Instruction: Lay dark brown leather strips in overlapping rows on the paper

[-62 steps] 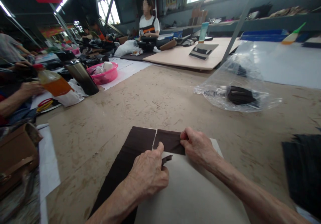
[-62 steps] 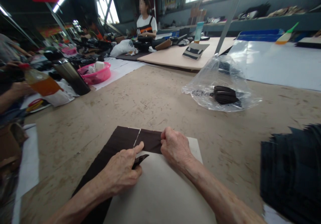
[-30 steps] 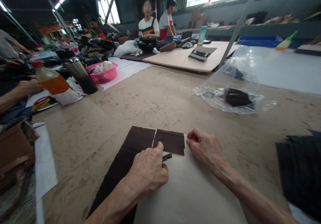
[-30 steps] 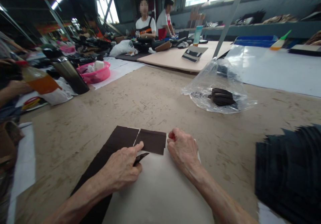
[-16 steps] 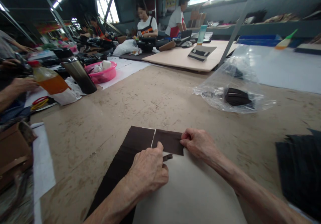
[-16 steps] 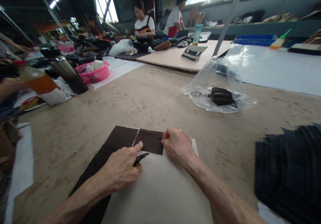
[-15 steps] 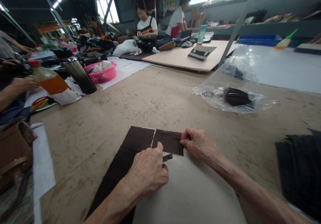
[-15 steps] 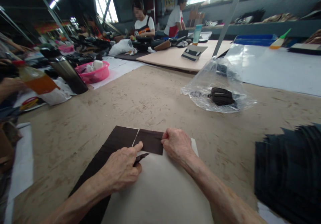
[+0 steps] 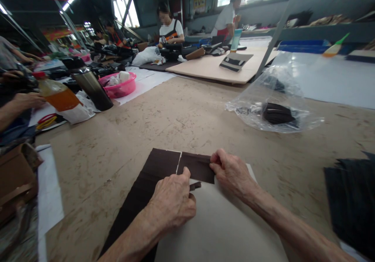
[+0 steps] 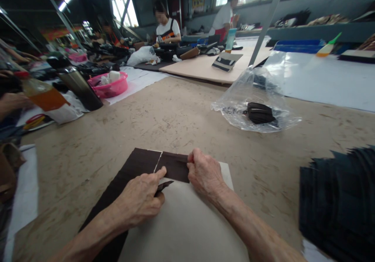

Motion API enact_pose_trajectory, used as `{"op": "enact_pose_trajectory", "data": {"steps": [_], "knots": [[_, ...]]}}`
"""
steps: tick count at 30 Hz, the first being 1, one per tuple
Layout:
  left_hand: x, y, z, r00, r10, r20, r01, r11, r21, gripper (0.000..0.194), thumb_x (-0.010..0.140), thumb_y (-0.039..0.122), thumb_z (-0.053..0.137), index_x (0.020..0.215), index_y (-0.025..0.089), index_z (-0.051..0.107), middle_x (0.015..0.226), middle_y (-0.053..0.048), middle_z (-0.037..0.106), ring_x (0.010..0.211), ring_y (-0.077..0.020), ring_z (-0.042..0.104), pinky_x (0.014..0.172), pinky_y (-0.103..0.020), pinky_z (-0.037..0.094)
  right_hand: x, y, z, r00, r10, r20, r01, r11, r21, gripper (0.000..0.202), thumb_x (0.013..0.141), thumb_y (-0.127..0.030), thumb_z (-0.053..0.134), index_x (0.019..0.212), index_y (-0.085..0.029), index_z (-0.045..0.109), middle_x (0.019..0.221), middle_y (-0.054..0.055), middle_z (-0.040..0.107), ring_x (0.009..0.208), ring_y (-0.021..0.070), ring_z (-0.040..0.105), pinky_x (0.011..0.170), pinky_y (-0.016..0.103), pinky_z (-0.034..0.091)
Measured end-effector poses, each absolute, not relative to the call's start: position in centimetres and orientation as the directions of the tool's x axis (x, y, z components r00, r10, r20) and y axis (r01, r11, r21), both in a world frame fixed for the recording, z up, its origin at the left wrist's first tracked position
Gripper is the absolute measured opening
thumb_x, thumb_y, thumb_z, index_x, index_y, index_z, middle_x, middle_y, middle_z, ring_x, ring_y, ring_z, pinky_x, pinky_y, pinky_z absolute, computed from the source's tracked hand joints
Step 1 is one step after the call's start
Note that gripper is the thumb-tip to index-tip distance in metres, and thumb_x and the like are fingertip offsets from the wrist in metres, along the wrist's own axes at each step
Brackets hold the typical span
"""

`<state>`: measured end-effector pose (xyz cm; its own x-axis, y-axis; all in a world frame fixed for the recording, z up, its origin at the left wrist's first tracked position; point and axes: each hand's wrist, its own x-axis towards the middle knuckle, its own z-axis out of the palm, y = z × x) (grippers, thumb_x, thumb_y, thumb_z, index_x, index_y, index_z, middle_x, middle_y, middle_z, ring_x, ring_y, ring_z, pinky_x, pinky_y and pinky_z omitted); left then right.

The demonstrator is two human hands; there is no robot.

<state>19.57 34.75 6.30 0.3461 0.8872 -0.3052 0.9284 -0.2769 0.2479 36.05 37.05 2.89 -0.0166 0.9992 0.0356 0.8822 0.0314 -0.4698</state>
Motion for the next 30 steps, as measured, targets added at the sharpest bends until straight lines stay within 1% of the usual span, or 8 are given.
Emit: {"op": "enact_pose_trajectory", "data": {"steps": [3,6,11,15,20,26,28,30], "knots": [[19.6,34.8,6.3,0.347,0.888,-0.300,0.927,-0.278,0.251,0.057,0.064,0.020,0.041,0.119,0.009,0.045,0.082,-0.014,0.068,0.078,-0.0301,0.063,0.070,-0.040,0.048,36.0,37.2,2.7,0.018,0.998,0.052,0.852,0.012,-0.523,0.013,0.070,-0.012,0.049,0.082,-0.018,0.048,0.061,-0.003,0.055,0.054,0.0115,0.049,0.050,0.021,0.031],[19.5,34.6,6.3,0.343,0.891,-0.297,0.929,-0.275,0.247,0.057,0.064,0.020,0.041,0.119,0.010,0.044,0.083,-0.013,0.068,0.080,-0.0290,0.063,0.071,-0.038,0.048,35.9,37.3,2.8,0.031,0.997,0.066,0.826,0.012,-0.564,0.014,0.069,-0.013,0.049,0.082,-0.019,0.047,0.062,-0.003,0.056,0.054,0.0111,0.050,0.050,0.020,0.032],[19.6,34.2,6.2,0.333,0.895,-0.297,0.935,-0.271,0.230,0.059,0.064,0.020,0.041,0.122,0.009,0.042,0.078,-0.013,0.068,0.075,-0.0297,0.064,0.068,-0.039,0.049,35.6,37.5,3.0,0.087,0.995,0.058,0.824,-0.039,-0.565,0.014,0.066,-0.013,0.050,0.079,-0.019,0.048,0.062,-0.003,0.056,0.053,0.0118,0.050,0.049,0.020,0.032],[19.6,34.1,6.3,0.331,0.896,-0.297,0.935,-0.269,0.231,0.060,0.063,0.019,0.040,0.122,0.007,0.042,0.078,-0.015,0.068,0.074,-0.0315,0.063,0.067,-0.042,0.048,35.4,37.6,2.8,0.120,0.992,0.040,0.845,-0.081,-0.529,0.014,0.066,-0.012,0.050,0.077,-0.019,0.049,0.060,-0.002,0.056,0.053,0.0118,0.050,0.049,0.021,0.031],[19.4,34.2,6.3,0.338,0.893,-0.298,0.930,-0.268,0.253,0.059,0.063,0.020,0.041,0.121,0.008,0.043,0.079,-0.014,0.069,0.076,-0.0310,0.064,0.069,-0.041,0.049,35.2,38.0,2.9,0.122,0.992,0.015,0.882,-0.101,-0.461,0.017,0.064,-0.010,0.051,0.079,-0.018,0.050,0.064,-0.001,0.059,0.057,0.0123,0.053,0.051,0.021,0.032],[19.7,34.2,6.7,0.329,0.897,-0.294,0.934,-0.264,0.241,0.060,0.063,0.019,0.041,0.121,0.006,0.043,0.076,-0.016,0.068,0.071,-0.0337,0.064,0.064,-0.045,0.049,34.4,38.2,4.0,0.164,0.986,-0.030,0.935,-0.165,-0.315,0.014,0.063,-0.015,0.052,0.076,-0.019,0.052,0.065,0.006,0.062,0.062,0.0205,0.057,0.048,0.025,0.026],[19.5,34.4,6.8,0.334,0.896,-0.291,0.932,-0.268,0.246,0.056,0.062,0.019,0.042,0.117,0.009,0.047,0.075,-0.015,0.068,0.070,-0.0335,0.064,0.062,-0.044,0.049,34.3,38.2,4.2,0.194,0.980,-0.036,0.940,-0.197,-0.280,0.015,0.063,-0.018,0.054,0.078,-0.018,0.053,0.066,0.008,0.063,0.062,0.0228,0.058,0.047,0.026,0.024],[19.3,34.7,6.8,0.341,0.898,-0.278,0.927,-0.271,0.259,0.050,0.063,0.019,0.041,0.111,0.015,0.051,0.078,-0.013,0.069,0.075,-0.0316,0.064,0.066,-0.042,0.049,34.5,38.1,4.2,0.225,0.974,-0.033,0.935,-0.225,-0.275,0.015,0.064,-0.023,0.055,0.077,-0.018,0.054,0.067,0.009,0.063,0.062,0.0232,0.059,0.046,0.026,0.025]]}}
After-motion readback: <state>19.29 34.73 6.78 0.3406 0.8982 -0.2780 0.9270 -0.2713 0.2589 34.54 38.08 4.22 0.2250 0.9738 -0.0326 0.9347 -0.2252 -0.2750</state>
